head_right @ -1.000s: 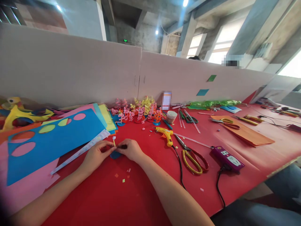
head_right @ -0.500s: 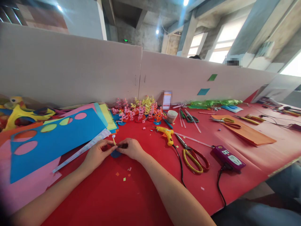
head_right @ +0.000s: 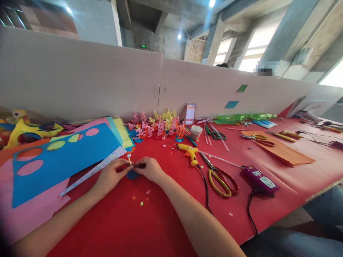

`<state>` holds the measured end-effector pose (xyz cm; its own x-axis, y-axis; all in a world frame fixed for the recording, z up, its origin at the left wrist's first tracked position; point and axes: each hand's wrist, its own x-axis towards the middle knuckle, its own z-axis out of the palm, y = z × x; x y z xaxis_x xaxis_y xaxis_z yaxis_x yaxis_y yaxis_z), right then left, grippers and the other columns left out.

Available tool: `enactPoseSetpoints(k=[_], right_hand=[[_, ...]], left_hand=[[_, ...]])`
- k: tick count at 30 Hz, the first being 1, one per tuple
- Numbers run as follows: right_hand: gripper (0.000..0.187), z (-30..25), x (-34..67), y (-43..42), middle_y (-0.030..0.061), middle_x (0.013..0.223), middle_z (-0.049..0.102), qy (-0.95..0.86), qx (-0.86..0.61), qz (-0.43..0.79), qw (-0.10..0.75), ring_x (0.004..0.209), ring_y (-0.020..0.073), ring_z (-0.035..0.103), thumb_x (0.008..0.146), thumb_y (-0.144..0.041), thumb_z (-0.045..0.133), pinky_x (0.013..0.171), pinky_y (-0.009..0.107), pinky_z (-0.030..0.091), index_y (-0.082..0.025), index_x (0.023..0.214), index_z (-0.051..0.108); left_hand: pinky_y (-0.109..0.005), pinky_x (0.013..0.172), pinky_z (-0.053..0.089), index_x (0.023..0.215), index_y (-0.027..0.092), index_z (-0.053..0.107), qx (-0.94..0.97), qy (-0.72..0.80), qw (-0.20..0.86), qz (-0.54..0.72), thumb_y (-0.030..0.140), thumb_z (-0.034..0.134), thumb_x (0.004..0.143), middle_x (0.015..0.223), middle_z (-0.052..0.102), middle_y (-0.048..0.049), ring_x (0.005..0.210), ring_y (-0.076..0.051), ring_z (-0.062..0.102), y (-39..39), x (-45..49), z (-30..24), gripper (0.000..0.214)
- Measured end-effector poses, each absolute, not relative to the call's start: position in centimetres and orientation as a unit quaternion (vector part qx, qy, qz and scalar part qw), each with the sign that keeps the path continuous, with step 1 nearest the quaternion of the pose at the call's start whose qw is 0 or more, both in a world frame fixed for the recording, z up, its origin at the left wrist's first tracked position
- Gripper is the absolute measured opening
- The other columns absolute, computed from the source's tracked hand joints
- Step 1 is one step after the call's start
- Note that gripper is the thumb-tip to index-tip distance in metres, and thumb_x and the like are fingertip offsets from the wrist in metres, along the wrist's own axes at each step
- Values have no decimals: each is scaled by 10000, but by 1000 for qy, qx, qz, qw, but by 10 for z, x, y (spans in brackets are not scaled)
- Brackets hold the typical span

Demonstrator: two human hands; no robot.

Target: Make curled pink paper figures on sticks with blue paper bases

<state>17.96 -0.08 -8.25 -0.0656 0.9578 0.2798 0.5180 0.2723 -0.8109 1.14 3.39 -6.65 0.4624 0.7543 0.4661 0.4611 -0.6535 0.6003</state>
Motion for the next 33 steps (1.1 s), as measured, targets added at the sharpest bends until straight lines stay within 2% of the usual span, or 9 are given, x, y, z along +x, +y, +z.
enactPoseSetpoints(k=[6, 10, 15, 19, 23, 29, 33], right_hand=[[73, -81, 185, 5, 29, 746, 677, -646, -551, 235, 473, 686, 136, 613, 731, -196, 671, 642, 219, 464, -178, 781, 720], [85, -79, 198, 12, 34, 783, 682, -598, -616, 178, 480, 706, 144, 606, 736, -205, 661, 666, 232, 467, -191, 791, 724], [67, -85, 208, 17, 31, 707, 672, -594, -642, 173, 453, 632, 147, 574, 711, -190, 674, 619, 240, 447, -189, 750, 729], [76, -88, 208, 16, 35, 708, 677, -600, -646, 176, 438, 628, 148, 579, 718, -200, 668, 603, 232, 437, -181, 759, 729], [82, -88, 207, 15, 40, 721, 687, -604, -646, 176, 433, 632, 147, 586, 730, -194, 656, 602, 226, 435, -175, 768, 726], [78, -89, 206, 17, 37, 720, 688, -611, -644, 168, 429, 622, 142, 590, 724, -167, 656, 585, 217, 438, -183, 760, 723], [77, -90, 206, 17, 41, 727, 686, -611, -647, 164, 425, 640, 149, 588, 720, -171, 662, 602, 226, 440, -181, 767, 723]], left_hand=[[-382, 819, 487, 954, 214, 627, 822, 381, 175, 384, 331, 587, 771, 861, 697, -35, 865, -216, 625, 34, 11, -65, 221], [-408, 835, 478, 913, 205, 644, 836, 387, 136, 365, 274, 576, 776, 898, 693, -58, 891, -232, 611, 32, 11, -64, 168], [-426, 885, 457, 945, 232, 668, 871, 351, 109, 326, 251, 534, 806, 983, 675, -52, 962, -230, 587, 27, 13, -64, 194], [-469, 969, 390, 1101, 240, 627, 905, 316, 112, 263, 312, 480, 856, 1131, 647, -55, 1094, -248, 526, 24, 15, -66, 295], [-547, 1018, 307, 1255, 281, 518, 924, 311, 114, 188, 407, 438, 870, 1311, 538, -44, 1234, -295, 409, 21, 15, -67, 413], [-571, 995, 323, 1234, 344, 533, 932, 304, 101, 168, 427, 405, 884, 1326, 524, -12, 1256, -315, 375, 21, 14, -69, 381], [-572, 992, 324, 1242, 342, 525, 934, 301, 99, 166, 430, 402, 885, 1333, 517, -14, 1263, -318, 363, 22, 13, -70, 388]])
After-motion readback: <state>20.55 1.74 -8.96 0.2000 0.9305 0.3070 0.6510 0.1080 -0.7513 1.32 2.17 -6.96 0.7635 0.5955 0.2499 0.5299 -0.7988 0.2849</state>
